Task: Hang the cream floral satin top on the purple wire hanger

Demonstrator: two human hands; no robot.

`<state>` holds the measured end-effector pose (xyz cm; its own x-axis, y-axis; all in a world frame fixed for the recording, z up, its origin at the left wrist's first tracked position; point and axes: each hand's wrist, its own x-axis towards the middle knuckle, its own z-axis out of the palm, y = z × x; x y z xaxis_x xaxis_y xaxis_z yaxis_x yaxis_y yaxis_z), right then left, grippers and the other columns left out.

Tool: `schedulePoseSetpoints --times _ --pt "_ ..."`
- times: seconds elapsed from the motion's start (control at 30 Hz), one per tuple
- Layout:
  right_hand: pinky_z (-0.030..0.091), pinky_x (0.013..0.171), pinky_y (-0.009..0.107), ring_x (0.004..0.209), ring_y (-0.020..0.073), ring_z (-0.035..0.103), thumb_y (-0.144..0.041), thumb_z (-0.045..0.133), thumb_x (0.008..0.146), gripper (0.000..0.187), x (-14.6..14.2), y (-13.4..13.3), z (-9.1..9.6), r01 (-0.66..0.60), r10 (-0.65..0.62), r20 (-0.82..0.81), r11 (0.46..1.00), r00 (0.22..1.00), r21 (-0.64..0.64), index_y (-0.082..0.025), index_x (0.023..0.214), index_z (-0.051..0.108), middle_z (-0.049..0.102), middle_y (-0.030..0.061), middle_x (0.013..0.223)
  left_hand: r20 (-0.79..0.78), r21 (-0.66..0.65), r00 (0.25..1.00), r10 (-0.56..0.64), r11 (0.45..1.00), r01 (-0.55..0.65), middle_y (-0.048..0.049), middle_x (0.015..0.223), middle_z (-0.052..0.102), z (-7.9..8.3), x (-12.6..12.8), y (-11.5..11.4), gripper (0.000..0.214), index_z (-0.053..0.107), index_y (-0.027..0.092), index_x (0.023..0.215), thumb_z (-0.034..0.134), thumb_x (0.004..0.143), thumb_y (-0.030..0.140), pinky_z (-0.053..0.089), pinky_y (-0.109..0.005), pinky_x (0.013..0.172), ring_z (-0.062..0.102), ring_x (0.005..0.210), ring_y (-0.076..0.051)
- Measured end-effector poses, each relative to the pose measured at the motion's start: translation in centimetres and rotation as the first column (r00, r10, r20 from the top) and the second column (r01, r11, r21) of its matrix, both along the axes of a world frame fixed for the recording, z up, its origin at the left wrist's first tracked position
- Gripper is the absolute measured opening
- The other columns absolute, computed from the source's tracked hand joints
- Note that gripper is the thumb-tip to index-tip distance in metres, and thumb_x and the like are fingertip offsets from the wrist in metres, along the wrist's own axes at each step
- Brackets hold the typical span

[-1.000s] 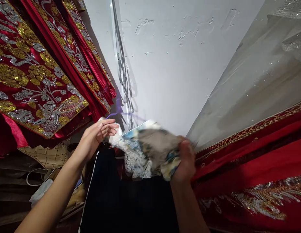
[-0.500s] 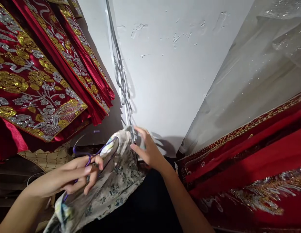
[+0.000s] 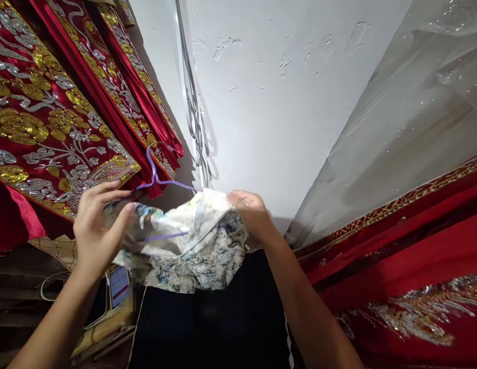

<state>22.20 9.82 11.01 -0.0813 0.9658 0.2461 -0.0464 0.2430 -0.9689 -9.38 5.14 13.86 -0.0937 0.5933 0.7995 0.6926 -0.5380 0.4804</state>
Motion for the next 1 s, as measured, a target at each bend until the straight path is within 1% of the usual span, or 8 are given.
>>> schedulePoseSetpoints --times 0.1,0.2,0.33,0.7,0.77,0.9,0.93,1.0 --pt "0.051 0.056 0.031 0.061 0.0186 0.061 -0.058 0.075 0.077 0.04 0.1 2.0 1.0 0.182 -0.17 -0.17 0.981 0.971 0.06 -0.018 0.083 0.073 0.067 0.0025 0.068 -0.104 0.154 0.995 -0.001 0.988 0.017 -0.0078 0.104 0.063 -2.5 2.2 -0.6 0.014 0.071 0.028 0.101 0.067 0.088 0.025 0.051 -0.044 0.095 0.062 0.103 -0.027" --pt "0.053 0.06 0.035 0.068 0.0223 0.066 -0.06 0.077 0.073 0.044 0.7 2.8 1.6 0.31 -0.275 -0.269 0.946 0.923 0.097 -0.018 0.084 0.073 0.068 0.0039 0.071 -0.146 -0.182 0.966 -0.212 0.966 0.184 -0.0075 0.097 0.064 -5.4 4.3 -0.5 0.028 0.065 0.027 0.121 0.057 0.095 0.029 0.052 -0.038 0.082 0.062 0.091 -0.024" --pt "0.055 0.06 0.036 0.076 0.0259 0.069 -0.064 0.078 0.069 0.047 1.7 1.9 1.0 0.414 -0.383 -0.326 0.91 0.864 0.026 -0.019 0.082 0.071 0.068 0.0051 0.072 -0.015 -0.542 0.953 -0.302 0.804 0.247 -0.0054 0.095 0.065 -8.4 6.1 0.9 0.049 0.045 0.028 0.148 0.047 0.1 0.039 0.048 -0.032 0.072 0.061 0.078 -0.021" --pt "0.047 0.06 0.029 0.064 0.0163 0.058 -0.062 0.071 0.077 0.044 3.6 2.5 -5.2 0.499 -0.499 -0.231 0.864 0.835 -0.06 -0.018 0.081 0.064 0.059 -0.0021 0.066 0.13 -0.667 0.883 -0.451 0.62 0.414 -0.0035 0.078 0.063 -13.3 8.8 -0.4 0.035 0.06 0.023 0.08 0.044 0.101 0.045 0.044 -0.032 0.072 0.06 0.077 -0.022" --pt "0.045 0.064 0.028 0.068 0.0156 0.056 -0.058 0.066 0.083 0.041 3.1 2.1 -6.4 0.633 -0.624 -0.139 0.774 0.769 0.03 -0.017 0.082 0.065 0.06 -0.0013 0.072 0.223 -0.66 0.895 -0.387 0.615 0.431 -0.0044 0.08 0.066 -14.2 8.2 -0.7 0.033 0.063 0.023 0.084 0.045 0.1 0.044 0.045 -0.034 0.074 0.062 0.078 -0.023" --pt "0.046 0.081 0.03 0.088 0.0175 0.057 -0.04 0.065 0.087 0.025 -0.1 -1.1 -11.0 0.896 -0.883 -0.164 0.421 0.44 0.142 -0.019 0.1 0.065 0.062 0.003 0.097 0.427 -0.608 0.861 -0.276 0.617 0.499 -0.0063 0.085 0.069 -15.6 7.7 -1.4 0.032 0.07 0.021 0.101 0.05 0.098 0.046 0.049 -0.035 0.077 0.065 0.083 -0.024" --pt "0.046 0.081 0.03 0.087 0.0176 0.057 -0.037 0.063 0.088 0.021 -1.4 -2.1 -12.5 0.88 -0.864 -0.173 0.457 0.473 0.126 -0.019 0.1 0.063 0.061 0.0031 0.096 0.476 -0.583 0.84 -0.26 0.621 0.523 -0.0063 0.084 0.069 -15.8 7.9 -1.6 0.033 0.07 0.021 0.106 0.051 0.098 0.046 0.049 -0.034 0.077 0.064 0.082 -0.023" --pt "0.048 0.076 0.03 0.081 0.0178 0.059 -0.033 0.061 0.088 0.014 -4.1 -3.7 -15.3 0.636 -0.636 -0.034 0.764 0.771 0.114 -0.02 0.093 0.063 0.062 0.0032 0.088 0.568 -0.522 0.786 -0.244 0.631 0.574 -0.0061 0.085 0.07 -15.9 8.5 -2.1 0.034 0.067 0.02 0.116 0.053 0.098 0.045 0.05 -0.033 0.077 0.064 0.079 -0.02"
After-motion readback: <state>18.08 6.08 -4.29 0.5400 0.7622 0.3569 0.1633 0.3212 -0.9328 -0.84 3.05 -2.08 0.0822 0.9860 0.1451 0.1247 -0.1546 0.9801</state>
